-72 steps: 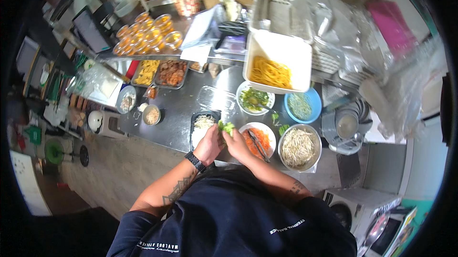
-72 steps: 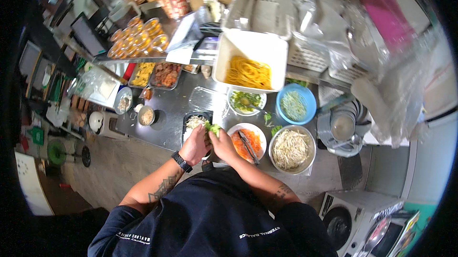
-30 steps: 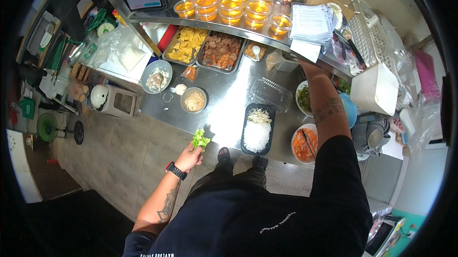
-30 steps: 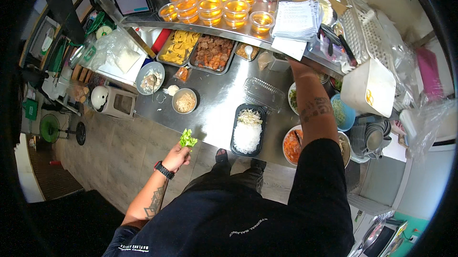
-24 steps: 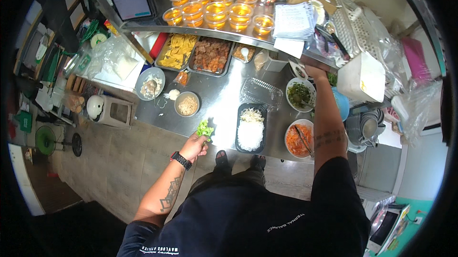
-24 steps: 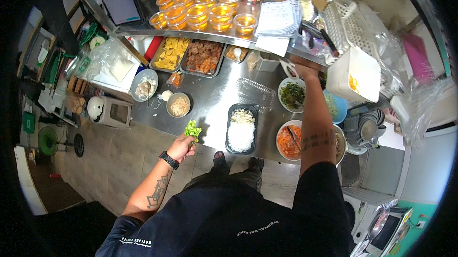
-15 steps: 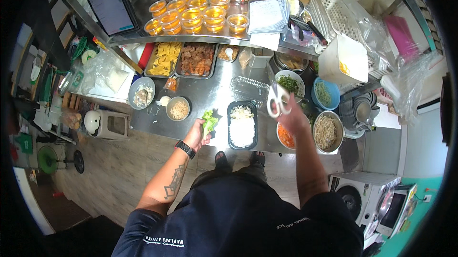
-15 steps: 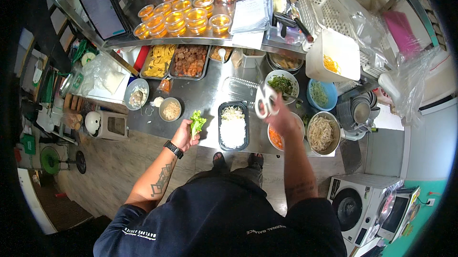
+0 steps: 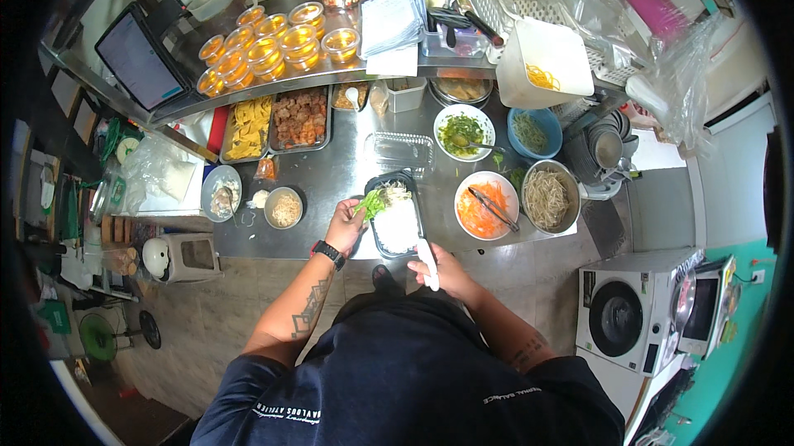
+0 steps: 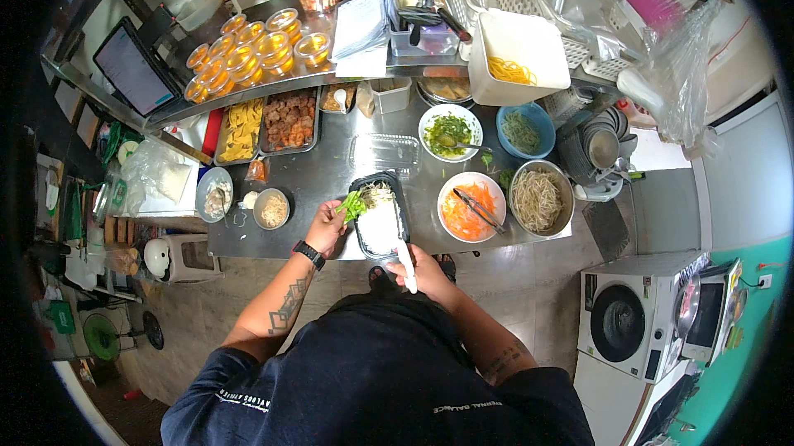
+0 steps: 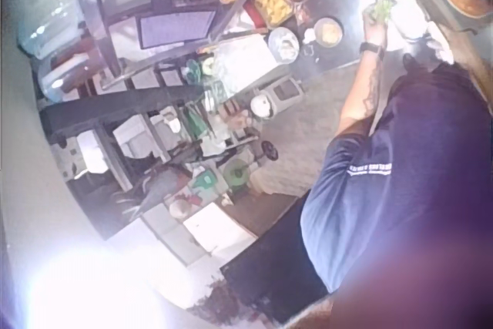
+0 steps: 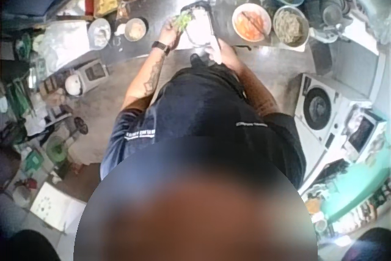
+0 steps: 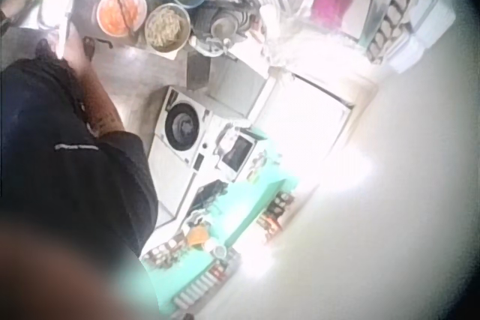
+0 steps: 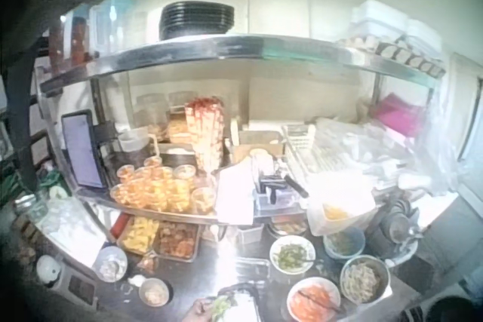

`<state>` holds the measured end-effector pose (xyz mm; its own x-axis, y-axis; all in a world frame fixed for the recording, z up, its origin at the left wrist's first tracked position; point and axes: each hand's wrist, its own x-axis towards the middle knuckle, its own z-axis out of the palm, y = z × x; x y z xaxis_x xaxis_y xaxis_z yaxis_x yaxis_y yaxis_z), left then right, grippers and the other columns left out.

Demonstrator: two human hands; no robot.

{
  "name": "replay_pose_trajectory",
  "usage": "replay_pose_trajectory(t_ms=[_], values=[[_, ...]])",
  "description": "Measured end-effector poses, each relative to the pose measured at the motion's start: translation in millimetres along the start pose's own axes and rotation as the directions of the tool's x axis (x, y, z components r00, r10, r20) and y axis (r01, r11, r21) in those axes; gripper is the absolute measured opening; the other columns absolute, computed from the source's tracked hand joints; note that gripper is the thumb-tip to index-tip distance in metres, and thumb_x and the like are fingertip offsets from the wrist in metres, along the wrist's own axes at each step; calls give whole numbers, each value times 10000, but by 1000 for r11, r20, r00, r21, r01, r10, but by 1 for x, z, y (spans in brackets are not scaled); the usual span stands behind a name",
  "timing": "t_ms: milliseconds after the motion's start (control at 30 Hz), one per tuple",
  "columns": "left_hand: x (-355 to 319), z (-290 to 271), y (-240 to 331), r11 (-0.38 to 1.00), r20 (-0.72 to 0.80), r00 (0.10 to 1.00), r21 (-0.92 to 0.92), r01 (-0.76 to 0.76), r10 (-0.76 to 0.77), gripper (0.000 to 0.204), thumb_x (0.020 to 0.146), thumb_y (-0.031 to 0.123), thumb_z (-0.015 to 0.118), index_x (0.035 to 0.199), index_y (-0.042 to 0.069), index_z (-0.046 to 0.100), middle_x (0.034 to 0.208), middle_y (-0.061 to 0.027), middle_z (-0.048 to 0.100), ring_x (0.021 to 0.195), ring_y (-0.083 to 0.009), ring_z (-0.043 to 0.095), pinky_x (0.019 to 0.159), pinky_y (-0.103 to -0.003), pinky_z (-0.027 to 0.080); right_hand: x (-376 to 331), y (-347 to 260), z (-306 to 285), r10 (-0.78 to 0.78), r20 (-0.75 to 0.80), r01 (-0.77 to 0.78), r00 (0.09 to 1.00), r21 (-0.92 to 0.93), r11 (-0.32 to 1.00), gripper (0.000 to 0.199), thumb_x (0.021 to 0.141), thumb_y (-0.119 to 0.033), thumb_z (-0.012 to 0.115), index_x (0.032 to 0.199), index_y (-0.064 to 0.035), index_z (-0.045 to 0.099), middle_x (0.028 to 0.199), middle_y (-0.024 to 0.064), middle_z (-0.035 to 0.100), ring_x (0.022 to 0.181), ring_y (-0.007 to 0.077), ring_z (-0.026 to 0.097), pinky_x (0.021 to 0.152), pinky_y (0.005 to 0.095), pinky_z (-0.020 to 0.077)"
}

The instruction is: The person assembles a bento box by layering rice, vegetables, meat, and egg using tongs and scissors. They arrange the ingredients in a rectangular container and then close the lid.

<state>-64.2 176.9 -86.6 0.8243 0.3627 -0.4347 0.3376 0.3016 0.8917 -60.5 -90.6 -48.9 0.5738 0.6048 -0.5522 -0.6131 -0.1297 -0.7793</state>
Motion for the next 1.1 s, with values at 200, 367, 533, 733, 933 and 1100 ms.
replay_pose_trajectory(t_ms=[200,367,533,733,933,1100], values=[[29,12,-11,1000,144,990,-14,8,-6,159,1005,100,661,1142,48,601,820,40,609,663,-33,524,588,-199,415,34,12,1,149,149,-142,978,-55,988,675,956,-598,643,1367,-81,505,1011,49,563,834,103,555,707,269,499],[43,16,-19,997,163,986,76,13,-25,142,979,105,703,1082,40,631,839,18,655,677,-41,553,598,-205,429,66,-14,2,201,23,-199,979,-72,977,656,916,-590,704,1253,-52,538,887,54,600,661,117,577,573,268,485],[67,7,-35,989,50,998,149,28,-36,124,976,111,708,1065,53,645,847,10,662,651,-46,541,587,-212,424,70,-12,-8,218,-74,-228,973,-193,954,635,896,-614,714,1140,-43,585,706,9,564,540,119,554,490,259,464],[59,14,-21,998,99,993,5,69,-69,139,968,110,717,1072,42,654,890,-6,689,705,-56,579,641,-219,461,60,-8,-6,243,75,-233,967,-119,965,764,901,-719,617,1249,-44,537,884,50,577,680,118,585,585,270,487],[72,7,-51,957,171,984,271,-103,57,170,955,120,717,1048,-18,682,955,-72,730,812,-108,658,744,-265,531,80,-29,-8,235,-84,-250,968,-322,913,687,888,-657,693,1074,-2,602,738,26,593,604,137,607,525,287,485],[84,3,-59,967,-7,990,214,-136,141,190,970,134,702,1080,-18,670,957,-76,731,811,-103,651,746,-261,528,60,-19,-9,242,55,-231,969,-155,961,758,891,-725,625,1197,-33,571,820,47,601,611,133,596,533,265,482]])
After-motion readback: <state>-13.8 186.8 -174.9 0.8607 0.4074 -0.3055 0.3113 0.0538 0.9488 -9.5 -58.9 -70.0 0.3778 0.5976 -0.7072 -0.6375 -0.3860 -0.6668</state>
